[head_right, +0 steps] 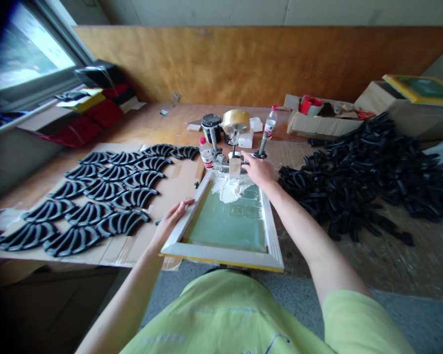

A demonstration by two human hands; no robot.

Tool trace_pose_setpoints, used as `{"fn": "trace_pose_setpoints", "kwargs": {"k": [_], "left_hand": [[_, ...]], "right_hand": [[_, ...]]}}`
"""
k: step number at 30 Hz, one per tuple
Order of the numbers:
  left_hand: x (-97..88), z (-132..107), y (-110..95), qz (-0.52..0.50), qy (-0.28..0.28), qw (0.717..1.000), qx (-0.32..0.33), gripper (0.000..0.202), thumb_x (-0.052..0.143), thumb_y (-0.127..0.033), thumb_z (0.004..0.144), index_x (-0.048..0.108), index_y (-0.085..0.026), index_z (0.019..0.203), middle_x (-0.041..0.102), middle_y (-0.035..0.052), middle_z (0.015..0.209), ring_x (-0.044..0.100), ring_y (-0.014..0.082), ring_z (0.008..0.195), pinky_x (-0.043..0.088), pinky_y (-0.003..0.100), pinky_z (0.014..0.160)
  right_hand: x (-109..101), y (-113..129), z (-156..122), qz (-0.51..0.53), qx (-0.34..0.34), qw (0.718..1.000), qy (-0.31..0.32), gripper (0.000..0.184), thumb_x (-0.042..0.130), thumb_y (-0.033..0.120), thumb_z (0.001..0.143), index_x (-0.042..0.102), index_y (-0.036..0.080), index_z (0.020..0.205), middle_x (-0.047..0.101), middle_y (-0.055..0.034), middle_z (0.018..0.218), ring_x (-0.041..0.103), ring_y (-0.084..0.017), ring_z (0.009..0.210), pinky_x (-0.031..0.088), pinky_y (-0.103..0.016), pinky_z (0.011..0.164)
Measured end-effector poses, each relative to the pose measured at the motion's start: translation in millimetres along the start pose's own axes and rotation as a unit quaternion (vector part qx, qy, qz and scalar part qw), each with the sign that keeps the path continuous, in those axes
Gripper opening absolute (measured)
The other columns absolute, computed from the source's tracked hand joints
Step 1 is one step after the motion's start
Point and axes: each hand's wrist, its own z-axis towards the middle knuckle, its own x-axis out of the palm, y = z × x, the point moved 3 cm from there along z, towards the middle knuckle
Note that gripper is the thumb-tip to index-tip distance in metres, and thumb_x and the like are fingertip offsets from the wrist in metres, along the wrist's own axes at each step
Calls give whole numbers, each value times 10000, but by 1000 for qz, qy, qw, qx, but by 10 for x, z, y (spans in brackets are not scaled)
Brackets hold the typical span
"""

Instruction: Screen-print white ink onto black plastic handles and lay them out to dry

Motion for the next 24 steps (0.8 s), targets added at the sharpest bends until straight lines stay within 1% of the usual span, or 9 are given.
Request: {"fn": "trace_pose_setpoints", "kwargs": {"k": [3, 5, 8, 11, 15, 17, 19, 20, 24], "left_hand": [[76, 104, -453, -54, -23, 993, 103, 524, 524, -626, 811, 655, -177, 1048, 677, 38, 908, 626, 148, 719, 480, 228, 577], [150, 224, -693, -93, -32, 981, 167, 478, 531, -595, 815, 628, -194, 1056, 669, 49, 1010, 645, 163, 836, 505, 236, 624], [276, 390, -796, -121, -43, 977, 171, 462, 473, -591, 849, 592, -208, 1077, 669, 61, 1021, 653, 159, 871, 511, 226, 613], [452, 414, -486, -156, -53, 981, 101, 488, 452, -611, 862, 563, -201, 1103, 686, 77, 1002, 661, 143, 801, 495, 205, 563], [840, 165, 335, -146, 94, 975, -140, 582, 559, -634, 799, 558, -165, 1143, 702, 140, 1045, 688, 199, 781, 503, 248, 508], [870, 27, 652, -165, 91, 964, -188, 541, 543, -626, 814, 581, -160, 1087, 710, 136, 1010, 692, 201, 783, 503, 245, 511], [691, -37, 871, -175, 47, 965, -190, 463, 512, -591, 846, 602, -158, 985, 717, 117, 938, 685, 177, 728, 478, 221, 492], [515, -43, 966, -166, 13, 968, -189, 443, 490, -578, 860, 605, -156, 936, 718, 111, 902, 678, 167, 693, 463, 213, 475], [-543, -6, 1368, -52, -166, 964, -203, 478, 375, -562, 888, 603, -151, 800, 708, 106, 785, 654, 161, 621, 458, 222, 469]], "right_hand": [[-120, -504, -153, 37, 116, 992, -38, 291, 487, 319, 931, 640, 166, 1124, 707, -77, 872, 613, -195, 797, 442, -320, 789], [-37, -706, -406, 51, 154, 986, -29, 248, 481, 269, 922, 660, 124, 1015, 705, -103, 847, 602, -190, 773, 445, -318, 770], [299, -628, -803, 73, 72, 994, 45, 223, 640, 261, 829, 662, 159, 1026, 701, -76, 911, 600, -193, 837, 454, -316, 802], [600, -221, -1121, 60, -68, 990, 105, 229, 689, 226, 797, 668, 223, 1025, 674, -51, 969, 576, -212, 942, 440, -358, 883], [664, 424, -1454, 42, -92, 994, 44, 128, 585, 240, 888, 681, 214, 968, 636, -79, 925, 541, -233, 973, 436, -376, 892], [668, 686, -1610, 69, -172, 980, 65, 186, 544, 250, 915, 673, 238, 1049, 639, -70, 941, 538, -221, 977, 442, -358, 885], [658, 689, -1702, 89, -237, 962, 104, 252, 491, 210, 936, 658, 264, 1117, 653, -47, 962, 553, -194, 950, 452, -335, 873], [636, 551, -1702, 84, -232, 963, 112, 288, 465, 171, 936, 654, 266, 1132, 659, -39, 975, 560, -184, 942, 458, -324, 865], [466, -651, -1512, -75, -15, 994, 82, 345, 468, 47, 835, 701, 216, 1025, 654, -89, 1000, 552, -218, 979, 468, -339, 838]]}}
